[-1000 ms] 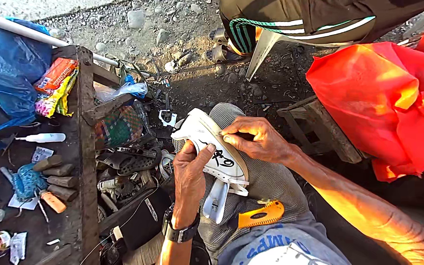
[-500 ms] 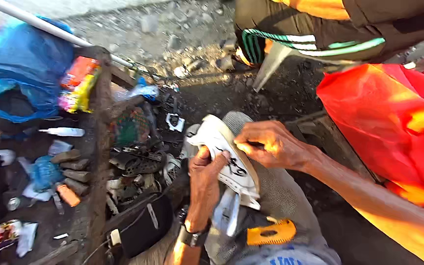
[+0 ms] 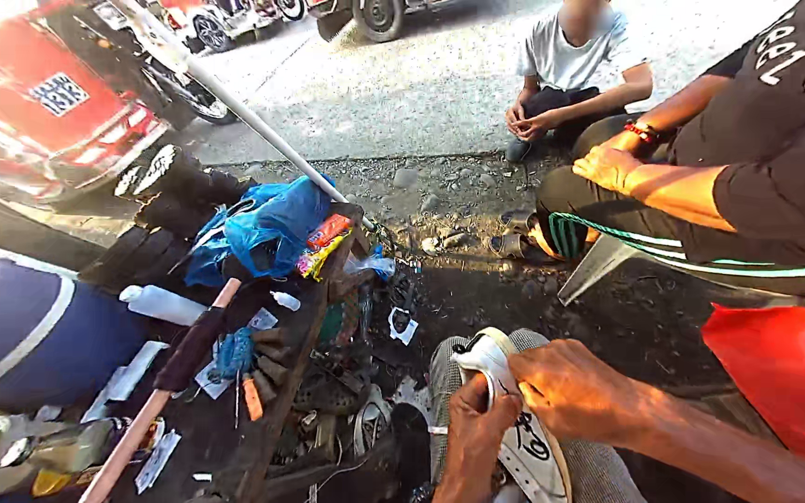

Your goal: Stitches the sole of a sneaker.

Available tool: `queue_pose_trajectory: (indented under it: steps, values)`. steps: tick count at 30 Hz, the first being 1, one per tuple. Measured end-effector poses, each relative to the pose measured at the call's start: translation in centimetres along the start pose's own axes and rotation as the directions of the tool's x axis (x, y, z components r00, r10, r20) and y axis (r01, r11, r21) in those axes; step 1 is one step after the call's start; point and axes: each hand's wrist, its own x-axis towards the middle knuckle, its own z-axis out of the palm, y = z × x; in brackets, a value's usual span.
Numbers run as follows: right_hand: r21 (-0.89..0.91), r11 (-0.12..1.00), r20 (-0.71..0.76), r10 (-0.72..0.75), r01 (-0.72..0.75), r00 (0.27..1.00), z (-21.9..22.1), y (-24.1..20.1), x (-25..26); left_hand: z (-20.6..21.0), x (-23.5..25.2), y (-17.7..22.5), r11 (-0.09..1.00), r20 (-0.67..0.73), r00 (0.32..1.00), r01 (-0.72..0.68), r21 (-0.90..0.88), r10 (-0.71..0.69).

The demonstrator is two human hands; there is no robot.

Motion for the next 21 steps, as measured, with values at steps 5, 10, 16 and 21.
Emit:
queue_pose_trajectory:
  steps: [5,10,16,21]
  values:
    - [-0.081,0.989,-0.22,-0.141,0.126,0.965,1.8,2.3,-1.3,-4.1,1.1,3.2,0.921,0.348,0.923,0.014,0.389,-0.162]
    - [-0.103,0.98,-0.293,-0.196,0.173,0.936,2.5,3.2,-2.1,-8.1,0.8,4.8,0.852,0.363,0.927,-0.267,0.45,0.099]
    - [-0.062,0.979,-0.326,-0.203,0.194,0.923,3.3,3.5,-2.2,-5.5,0.7,2.7,0.875,0.515,0.809,0.002,-0.484,0.282]
    - [-0.052,0.983,-0.355,-0.182,0.175,0.917,3.4,3.2,-2.4,-5.7,1.9,1.2,0.99,0.295,0.947,-0.138,0.024,0.125]
